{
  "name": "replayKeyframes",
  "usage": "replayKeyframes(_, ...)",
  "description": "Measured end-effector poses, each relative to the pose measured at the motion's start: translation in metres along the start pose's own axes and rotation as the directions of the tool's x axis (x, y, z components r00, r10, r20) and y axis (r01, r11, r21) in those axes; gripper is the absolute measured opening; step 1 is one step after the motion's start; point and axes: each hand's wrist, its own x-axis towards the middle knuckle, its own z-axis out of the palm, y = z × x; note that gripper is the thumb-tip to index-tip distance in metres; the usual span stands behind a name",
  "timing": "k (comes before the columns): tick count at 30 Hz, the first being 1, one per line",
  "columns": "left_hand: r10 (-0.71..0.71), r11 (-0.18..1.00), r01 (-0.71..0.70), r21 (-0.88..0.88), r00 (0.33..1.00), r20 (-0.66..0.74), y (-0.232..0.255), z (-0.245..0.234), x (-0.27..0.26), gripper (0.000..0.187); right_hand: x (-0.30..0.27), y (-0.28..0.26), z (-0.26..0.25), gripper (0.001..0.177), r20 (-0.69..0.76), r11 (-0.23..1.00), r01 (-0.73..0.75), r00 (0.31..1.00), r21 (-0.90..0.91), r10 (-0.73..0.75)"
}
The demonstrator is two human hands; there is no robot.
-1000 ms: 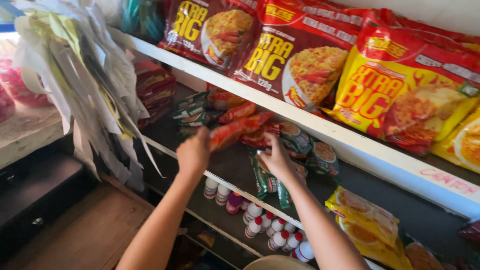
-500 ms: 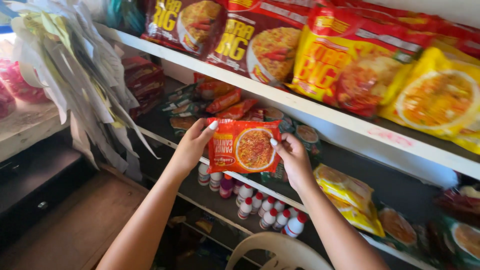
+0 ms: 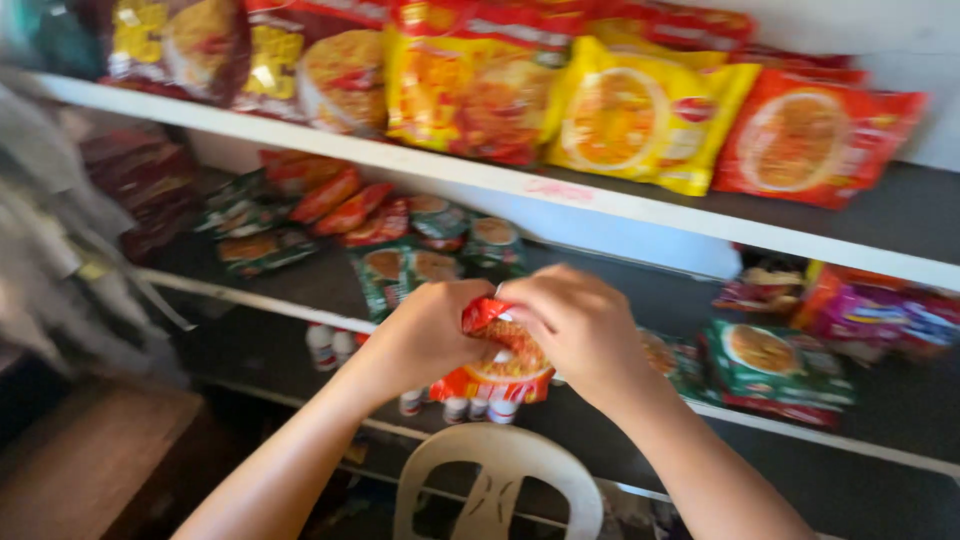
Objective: The recorder is organizing and restocking various flavors of instant noodle packets on store shelves.
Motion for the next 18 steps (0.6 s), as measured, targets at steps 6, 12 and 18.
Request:
replayKeyframes(6, -0.001, 0.936, -0.109, -0.335, 0.951, -0.309, 0.065, 0.039, 0.025, 0.037, -0.049, 0.025, -0.089, 0.072, -0.381, 0.973, -0.164, 0.899, 0.161, 0.214)
replayKeyframes(12, 0.084, 0.572, -0.442, -0.691, 0.869, -0.487, 0.119, 0.085, 0.065, 0.045, -0.076, 0.043, -0.135, 0.082, -0.112, 0.469, -0.208, 0.816, 0.858, 0.567)
replayKeyframes(18, 0.227, 0.59, -0.471, -0.656, 0.876, -0.425, 0.134, 0.099, 0.123, 0.032, -0.068, 0.075, -0.206, 0.059, -0.381, 0.705, -0.178, 0.738, 0.686, 0.557)
